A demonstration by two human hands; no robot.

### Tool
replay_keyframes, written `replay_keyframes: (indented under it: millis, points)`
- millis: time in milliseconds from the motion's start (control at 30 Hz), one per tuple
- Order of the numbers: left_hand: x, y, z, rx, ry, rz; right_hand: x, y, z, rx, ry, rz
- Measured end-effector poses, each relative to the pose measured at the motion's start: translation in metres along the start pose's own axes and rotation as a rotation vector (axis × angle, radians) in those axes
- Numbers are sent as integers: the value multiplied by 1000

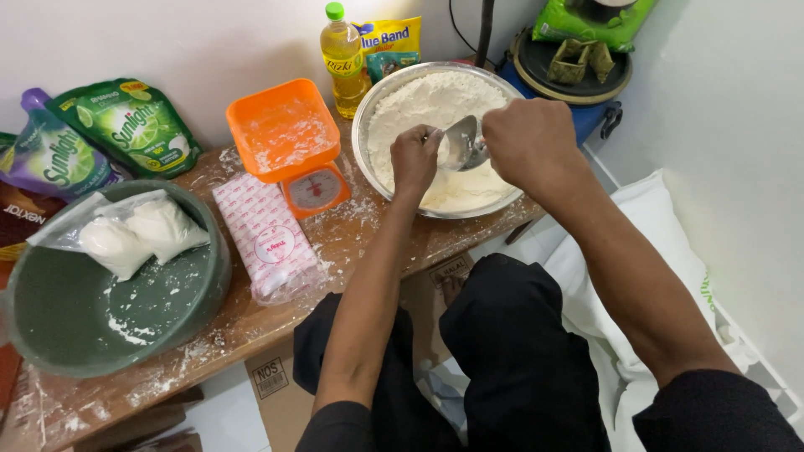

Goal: Measuring and bagging flour from a large bowl into small plastic bags using a scoop and a scale.

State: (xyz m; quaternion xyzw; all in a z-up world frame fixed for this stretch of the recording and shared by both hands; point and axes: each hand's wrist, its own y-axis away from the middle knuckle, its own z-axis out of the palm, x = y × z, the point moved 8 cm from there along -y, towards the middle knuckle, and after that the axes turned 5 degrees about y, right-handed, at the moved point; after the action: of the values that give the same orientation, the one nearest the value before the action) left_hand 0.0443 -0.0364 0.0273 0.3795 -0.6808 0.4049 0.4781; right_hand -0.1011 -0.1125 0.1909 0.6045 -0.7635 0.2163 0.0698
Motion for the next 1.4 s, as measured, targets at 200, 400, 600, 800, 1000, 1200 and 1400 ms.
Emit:
replay_keyframes:
  millis: [200, 400, 600, 800, 1000, 1200, 1400]
  points:
    - [-6, -4, 2, 3, -5, -5, 9, 18, -21, -117, -33, 51]
    - [0, -4, -3, 17, 15, 8, 47, 40, -21, -229, 17, 182]
    - [7, -3, -4, 22, 22, 30, 78, 27, 38, -247, 99, 209]
    - [5, -4, -1, 3, 15, 22, 76, 17, 74, -281, 41, 254]
    - [0, -6, 1, 7, 35, 24, 70, 12, 92, -261, 45, 217]
    - [2, -6, 2, -4, 13, 9, 71, 12, 113, -273, 18, 225]
    - [0, -7, 0, -5, 42, 13, 69, 18, 93, -390, 44, 267]
